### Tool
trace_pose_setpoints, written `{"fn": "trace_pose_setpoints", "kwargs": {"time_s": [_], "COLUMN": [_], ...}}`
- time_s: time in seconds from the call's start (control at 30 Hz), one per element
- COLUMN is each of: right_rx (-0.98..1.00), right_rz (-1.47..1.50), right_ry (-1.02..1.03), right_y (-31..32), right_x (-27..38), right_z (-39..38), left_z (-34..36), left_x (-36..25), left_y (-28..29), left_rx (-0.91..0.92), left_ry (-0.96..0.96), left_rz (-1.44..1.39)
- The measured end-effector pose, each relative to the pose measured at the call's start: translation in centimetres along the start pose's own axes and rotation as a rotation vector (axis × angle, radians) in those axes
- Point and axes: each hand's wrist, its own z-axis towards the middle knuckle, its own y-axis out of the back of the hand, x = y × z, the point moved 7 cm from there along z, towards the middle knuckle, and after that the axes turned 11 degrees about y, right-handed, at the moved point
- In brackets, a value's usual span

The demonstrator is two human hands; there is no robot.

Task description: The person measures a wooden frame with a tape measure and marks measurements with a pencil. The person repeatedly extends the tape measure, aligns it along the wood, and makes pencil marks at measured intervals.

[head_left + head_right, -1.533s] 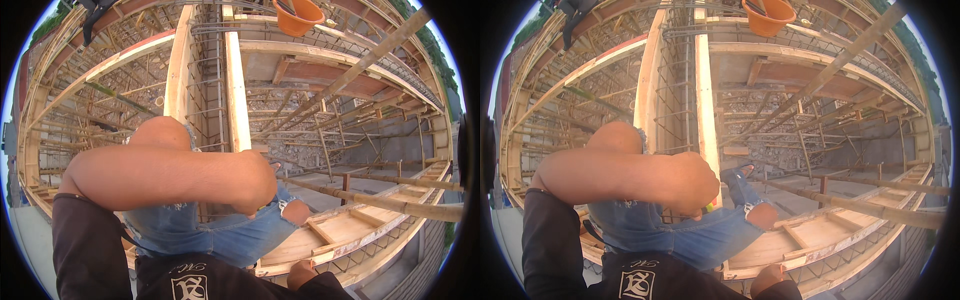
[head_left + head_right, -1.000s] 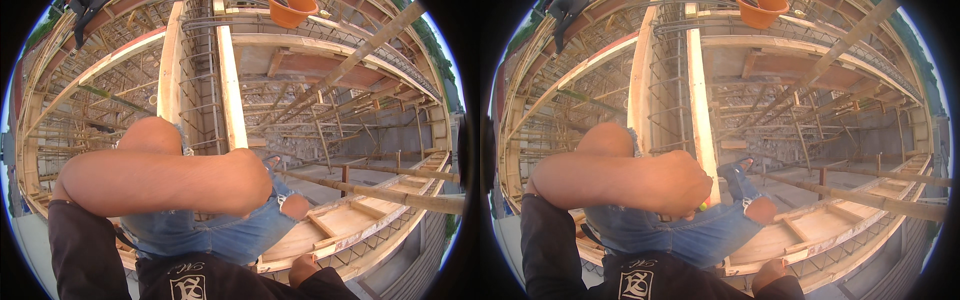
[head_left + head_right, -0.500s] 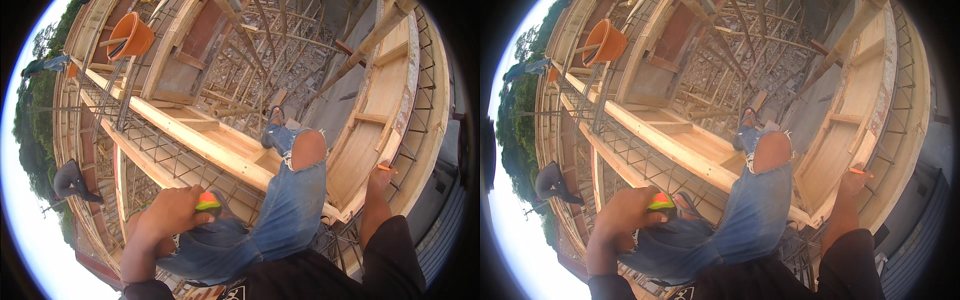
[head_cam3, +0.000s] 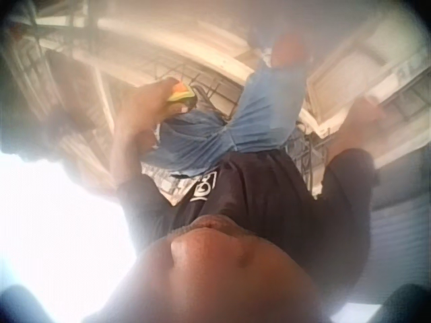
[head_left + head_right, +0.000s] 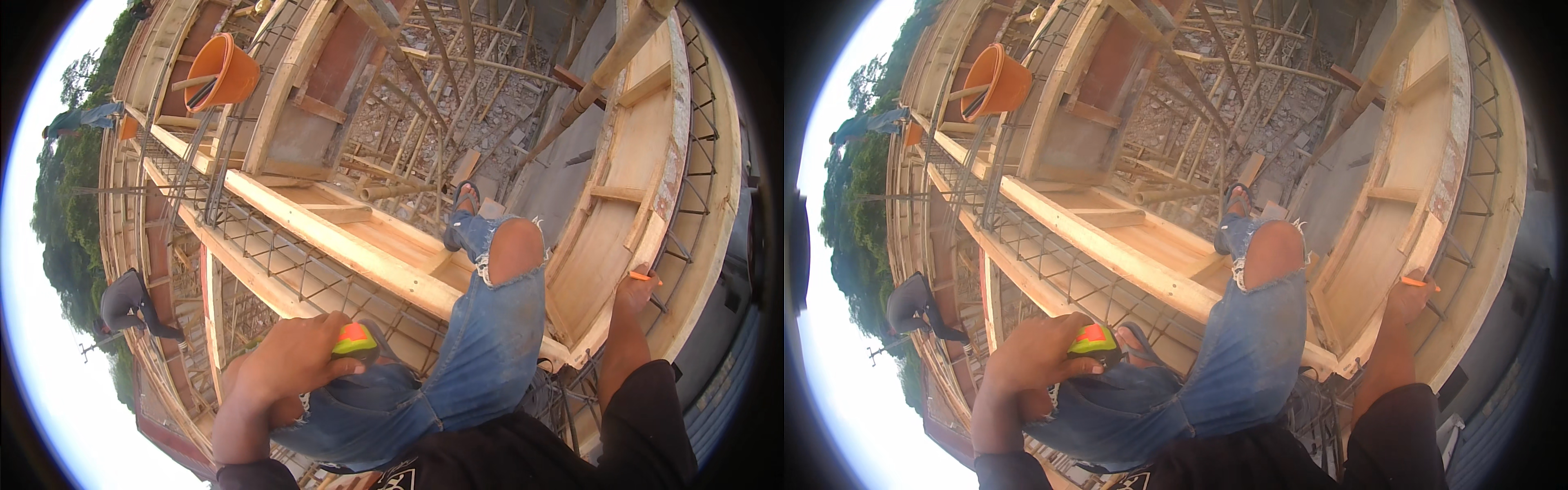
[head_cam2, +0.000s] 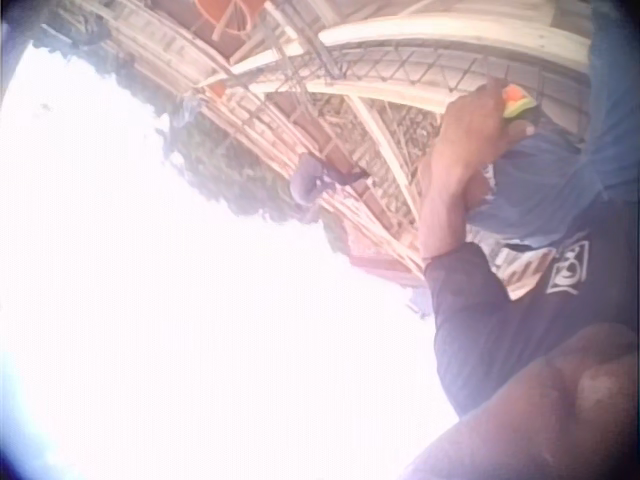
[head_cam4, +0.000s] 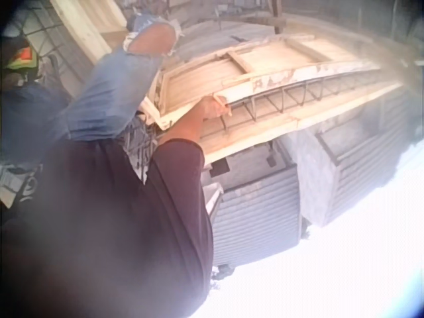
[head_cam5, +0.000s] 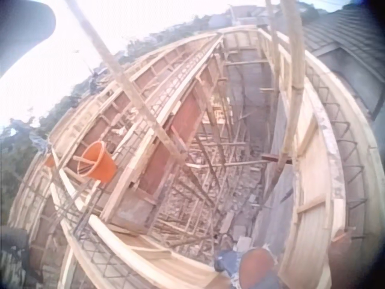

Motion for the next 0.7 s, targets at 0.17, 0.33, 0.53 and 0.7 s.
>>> {"fn": "trace_pose_setpoints", "kwargs": {"time_s": [0.17,0.33,0.53,0.7], "right_rx": [0.009,0.003,-0.026,-0.008], "right_rz": [-0.015,-0.001,-0.020,0.048], "right_ry": [-0.017,0.002,0.015,-0.026], "right_y": [0.3,0.1,-0.4,0.1], "right_x": [-0.1,-0.2,-1.1,-0.4], "right_z": [0.5,0.5,1.3,0.5], "left_z": [-0.2,-0.1,0.0,-0.2], "left_x": [-0.3,-0.3,-0.6,-0.6], "left_y": [0.5,0.3,0.3,0.4], "left_rx": [-0.067,-0.061,-0.071,-0.078], "left_ry": [-0.028,-0.030,-0.036,-0.049], "left_rz": [-0.006,0.003,-0.003,0.005]}}
